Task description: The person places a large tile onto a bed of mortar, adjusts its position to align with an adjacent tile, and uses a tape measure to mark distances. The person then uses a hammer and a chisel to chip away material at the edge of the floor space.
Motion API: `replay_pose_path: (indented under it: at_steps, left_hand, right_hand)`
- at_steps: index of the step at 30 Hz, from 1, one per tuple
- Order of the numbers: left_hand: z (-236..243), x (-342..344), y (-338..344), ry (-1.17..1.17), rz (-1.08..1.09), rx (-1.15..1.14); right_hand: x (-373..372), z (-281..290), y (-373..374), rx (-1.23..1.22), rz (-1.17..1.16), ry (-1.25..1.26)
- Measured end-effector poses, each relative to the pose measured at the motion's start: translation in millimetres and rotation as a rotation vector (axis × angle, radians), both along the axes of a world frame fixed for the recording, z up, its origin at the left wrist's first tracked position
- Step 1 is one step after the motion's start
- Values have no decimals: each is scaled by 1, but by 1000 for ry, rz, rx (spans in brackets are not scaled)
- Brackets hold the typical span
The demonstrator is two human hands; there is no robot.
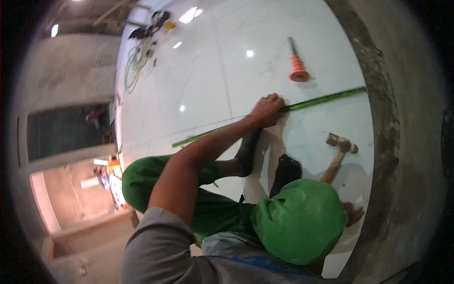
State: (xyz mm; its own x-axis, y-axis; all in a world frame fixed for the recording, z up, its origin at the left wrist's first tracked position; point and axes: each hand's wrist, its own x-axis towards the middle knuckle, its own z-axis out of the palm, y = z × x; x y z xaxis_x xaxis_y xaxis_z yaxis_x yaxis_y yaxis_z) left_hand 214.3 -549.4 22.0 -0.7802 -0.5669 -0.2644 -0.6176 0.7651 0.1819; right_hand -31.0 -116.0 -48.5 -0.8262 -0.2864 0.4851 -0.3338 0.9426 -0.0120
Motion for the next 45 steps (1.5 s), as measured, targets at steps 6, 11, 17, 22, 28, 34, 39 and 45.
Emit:
replay_pose_path:
  at_steps: [6,11,17,22,28,34,39,45]
  left_hand:
    - [27,-26,5,242,230,234]
    - [82,-18,-35,326,82,341]
    - [130,85,-121,362,303,343]
    - [110,200,-208,429,678,434]
    - [89,296,-300,-831,-199,105]
    - [65,147,-394,-580,169,-259]
    - [30,-56,-400,-119,-217,-244]
    - [19,-164,-317,-530,-790,53]
  right_hand:
    - [-29,-27,32,146,60,167]
    - [-18,-20,37,287,30,136]
    - [6,13,2,55,-62,-301]
    - [7,30,-6,67,-62,-272]
    - [4,27,3,77,2,-252]
    - [-2,12,-5,104,-1,-304]
    - [-8,9,-20,-220,-121,-340]
    - [-16,19,-31,-32,-40,-226]
